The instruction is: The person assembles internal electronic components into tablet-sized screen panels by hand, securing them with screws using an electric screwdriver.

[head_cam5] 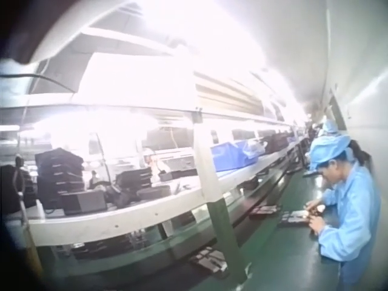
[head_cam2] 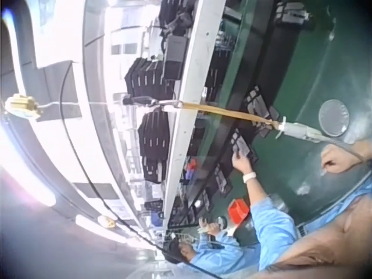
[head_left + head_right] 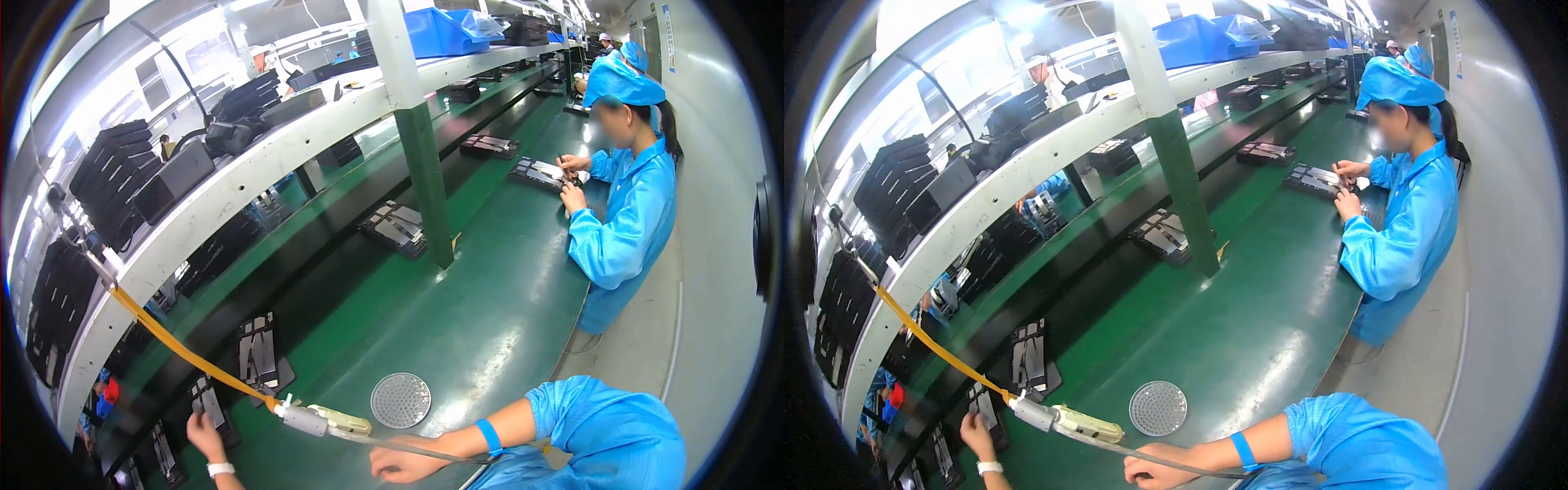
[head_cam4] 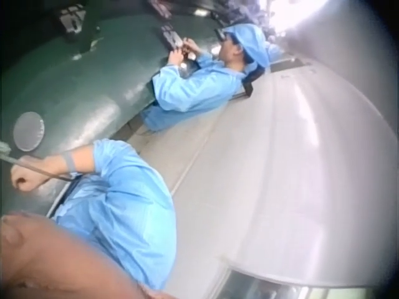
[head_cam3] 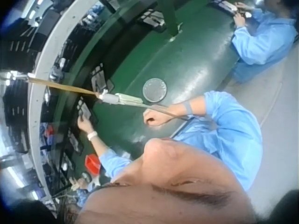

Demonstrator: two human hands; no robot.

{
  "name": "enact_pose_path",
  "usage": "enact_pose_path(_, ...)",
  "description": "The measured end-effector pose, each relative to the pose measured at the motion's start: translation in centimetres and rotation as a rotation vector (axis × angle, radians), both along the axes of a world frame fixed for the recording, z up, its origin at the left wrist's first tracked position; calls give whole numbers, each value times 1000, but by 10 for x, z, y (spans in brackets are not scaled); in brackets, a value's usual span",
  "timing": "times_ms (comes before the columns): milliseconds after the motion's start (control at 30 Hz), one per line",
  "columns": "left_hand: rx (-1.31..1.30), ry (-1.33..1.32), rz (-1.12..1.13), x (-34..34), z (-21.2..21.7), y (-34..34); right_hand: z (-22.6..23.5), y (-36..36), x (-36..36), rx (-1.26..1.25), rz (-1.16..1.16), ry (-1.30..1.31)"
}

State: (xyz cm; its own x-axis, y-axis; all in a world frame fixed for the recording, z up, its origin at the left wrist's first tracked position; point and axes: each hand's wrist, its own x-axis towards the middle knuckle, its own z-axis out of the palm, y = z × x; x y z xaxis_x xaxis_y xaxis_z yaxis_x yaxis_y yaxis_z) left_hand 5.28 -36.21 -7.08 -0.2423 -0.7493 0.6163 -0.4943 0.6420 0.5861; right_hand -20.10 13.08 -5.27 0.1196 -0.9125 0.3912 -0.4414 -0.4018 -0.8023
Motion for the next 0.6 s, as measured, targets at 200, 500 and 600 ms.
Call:
enact_pose_path(200,156,-452,-270,-131,0,51,-4,2,-4,-91,44,-47)
enact_pose_path(500,220,-479,78,-153,-2,48,16,6,-5,-148,-77,-59)
enact_pose_path(600,252,-541,48,-149,12,54,3,6,-5,-133,-6,-95)
